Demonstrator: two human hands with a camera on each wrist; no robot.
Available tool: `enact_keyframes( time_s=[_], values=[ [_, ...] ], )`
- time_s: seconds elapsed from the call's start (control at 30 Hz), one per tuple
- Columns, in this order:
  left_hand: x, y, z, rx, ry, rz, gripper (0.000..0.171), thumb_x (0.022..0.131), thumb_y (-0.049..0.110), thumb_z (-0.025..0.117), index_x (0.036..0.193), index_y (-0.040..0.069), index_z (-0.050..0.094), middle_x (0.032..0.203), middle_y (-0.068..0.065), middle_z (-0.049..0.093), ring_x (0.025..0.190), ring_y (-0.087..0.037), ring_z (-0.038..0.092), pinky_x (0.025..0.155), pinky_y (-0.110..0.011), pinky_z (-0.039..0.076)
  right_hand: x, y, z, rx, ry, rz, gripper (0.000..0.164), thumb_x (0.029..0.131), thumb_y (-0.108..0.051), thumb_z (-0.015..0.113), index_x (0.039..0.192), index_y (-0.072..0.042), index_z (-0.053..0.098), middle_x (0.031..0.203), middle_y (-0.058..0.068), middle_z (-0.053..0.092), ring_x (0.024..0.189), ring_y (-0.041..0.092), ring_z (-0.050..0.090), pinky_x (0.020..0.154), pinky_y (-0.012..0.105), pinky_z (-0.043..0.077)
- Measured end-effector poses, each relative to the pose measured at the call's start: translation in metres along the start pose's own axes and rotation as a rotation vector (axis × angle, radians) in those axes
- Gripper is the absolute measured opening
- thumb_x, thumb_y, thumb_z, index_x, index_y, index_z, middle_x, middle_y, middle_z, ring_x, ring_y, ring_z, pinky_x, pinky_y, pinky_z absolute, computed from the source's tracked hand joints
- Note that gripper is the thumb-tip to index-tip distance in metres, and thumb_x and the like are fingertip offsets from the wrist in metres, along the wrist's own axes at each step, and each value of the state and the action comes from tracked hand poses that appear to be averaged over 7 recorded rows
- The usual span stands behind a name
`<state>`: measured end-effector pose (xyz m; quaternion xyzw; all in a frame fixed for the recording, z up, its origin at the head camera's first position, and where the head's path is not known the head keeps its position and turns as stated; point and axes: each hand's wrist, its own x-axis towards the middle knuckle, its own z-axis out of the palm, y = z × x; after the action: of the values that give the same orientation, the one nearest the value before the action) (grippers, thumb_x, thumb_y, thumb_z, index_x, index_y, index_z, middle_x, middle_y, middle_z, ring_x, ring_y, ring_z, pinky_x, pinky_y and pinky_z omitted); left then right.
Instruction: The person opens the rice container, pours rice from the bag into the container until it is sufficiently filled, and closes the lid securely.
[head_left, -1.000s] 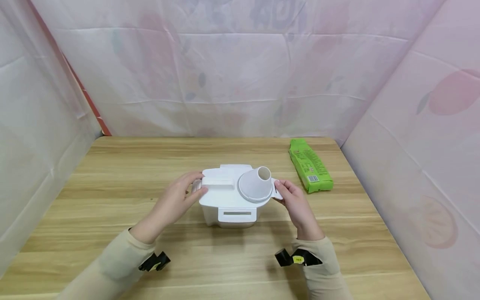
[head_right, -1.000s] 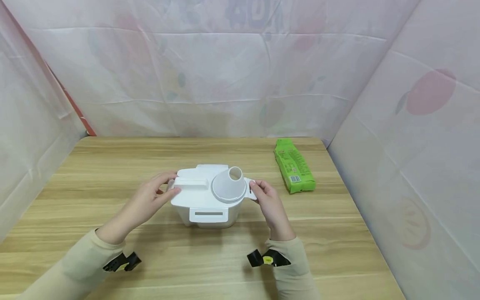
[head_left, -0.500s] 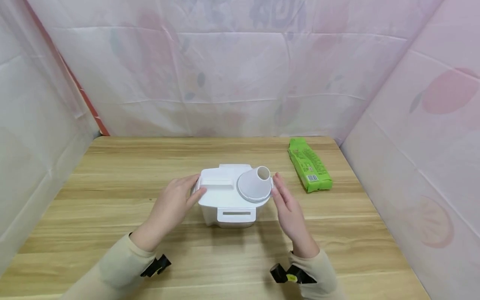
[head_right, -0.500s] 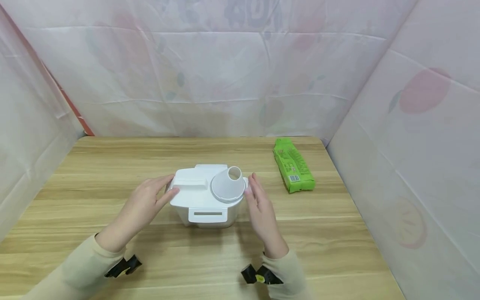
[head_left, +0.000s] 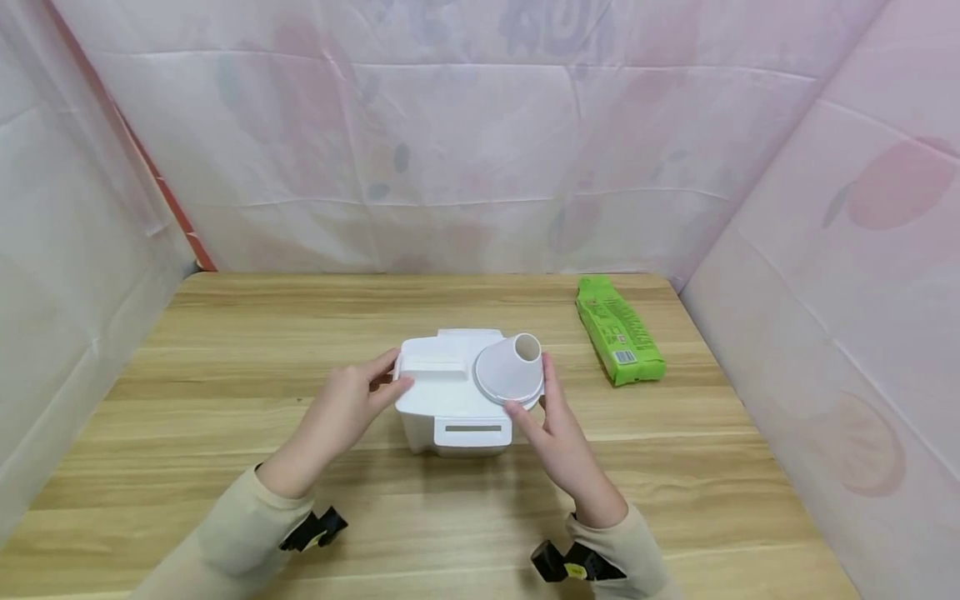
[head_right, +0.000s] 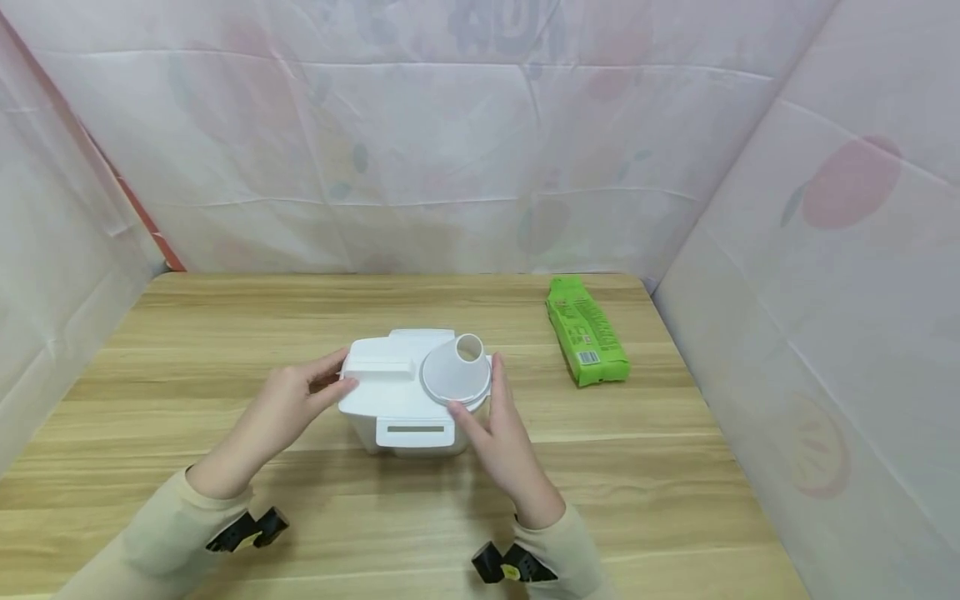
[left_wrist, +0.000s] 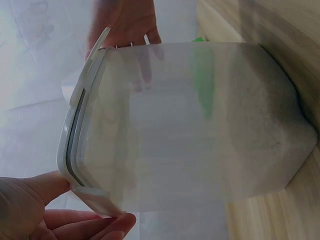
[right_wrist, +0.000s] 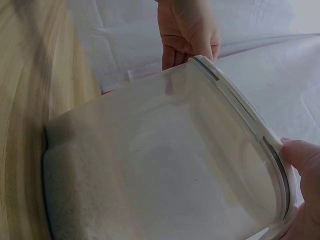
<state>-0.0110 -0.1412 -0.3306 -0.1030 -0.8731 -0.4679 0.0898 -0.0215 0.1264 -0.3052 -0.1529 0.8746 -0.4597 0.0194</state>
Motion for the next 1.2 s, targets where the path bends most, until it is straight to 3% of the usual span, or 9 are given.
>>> enact_keyframes(
  time_s=[0.17, 0.33, 0.63, 1.0, 1.2],
  values=[
    [0.001, -0.001, -0.003, -0.041, 0.005, -0.002, 0.048, 0.088, 0.023, 0.066, 0.128, -0.002, 0.054, 0.103, -0.014, 0.068, 0.086, -0.021, 0.065, 0.069, -0.030, 0.055, 0.000, -0.002, 0.000, 0.030, -0.001, -0.023, 0.084, 0.093, -0.022, 0.059, 0.148, -0.004, -0.001, 0.151, 0.020, 0.016, 0.130, 0.037, 0.033, 0.104, 0.051, 0.029],
    [0.003, -0.003, -0.004, -0.111, 0.003, -0.013, 0.050, 0.086, 0.021, 0.068, 0.126, -0.004, 0.054, 0.106, -0.017, 0.066, 0.092, -0.024, 0.065, 0.074, -0.032, 0.055, 0.000, -0.003, 0.000, 0.024, 0.005, -0.033, 0.082, 0.093, -0.021, 0.059, 0.149, -0.004, 0.001, 0.151, 0.020, 0.017, 0.131, 0.035, 0.032, 0.104, 0.051, 0.030],
    [0.007, -0.005, -0.004, -0.279, -0.064, -0.121, 0.047, 0.083, 0.022, 0.071, 0.122, 0.000, 0.055, 0.113, -0.017, 0.064, 0.102, -0.024, 0.062, 0.083, -0.033, 0.052, -0.004, -0.008, -0.001, -0.146, 0.093, 0.059, 0.086, 0.087, -0.031, 0.067, 0.148, -0.001, 0.013, 0.148, 0.019, 0.027, 0.133, 0.035, 0.028, 0.107, 0.053, 0.022],
    [0.008, -0.011, -0.005, -0.299, -0.095, -0.148, 0.048, 0.084, 0.027, 0.070, 0.122, 0.001, 0.053, 0.113, -0.018, 0.063, 0.106, -0.028, 0.060, 0.086, -0.042, 0.050, -0.003, -0.007, -0.001, -0.128, 0.103, 0.063, 0.084, 0.085, -0.028, 0.069, 0.146, 0.001, 0.019, 0.147, 0.019, 0.028, 0.128, 0.040, 0.035, 0.102, 0.057, 0.029],
    [0.009, -0.011, -0.005, -0.298, -0.087, -0.148, 0.048, 0.084, 0.027, 0.070, 0.121, 0.002, 0.054, 0.113, -0.019, 0.063, 0.106, -0.029, 0.060, 0.086, -0.040, 0.050, -0.004, -0.008, -0.002, -0.113, 0.099, 0.066, 0.087, 0.085, -0.027, 0.069, 0.147, 0.001, 0.015, 0.148, 0.020, 0.026, 0.127, 0.040, 0.037, 0.103, 0.052, 0.031]
  ],
)
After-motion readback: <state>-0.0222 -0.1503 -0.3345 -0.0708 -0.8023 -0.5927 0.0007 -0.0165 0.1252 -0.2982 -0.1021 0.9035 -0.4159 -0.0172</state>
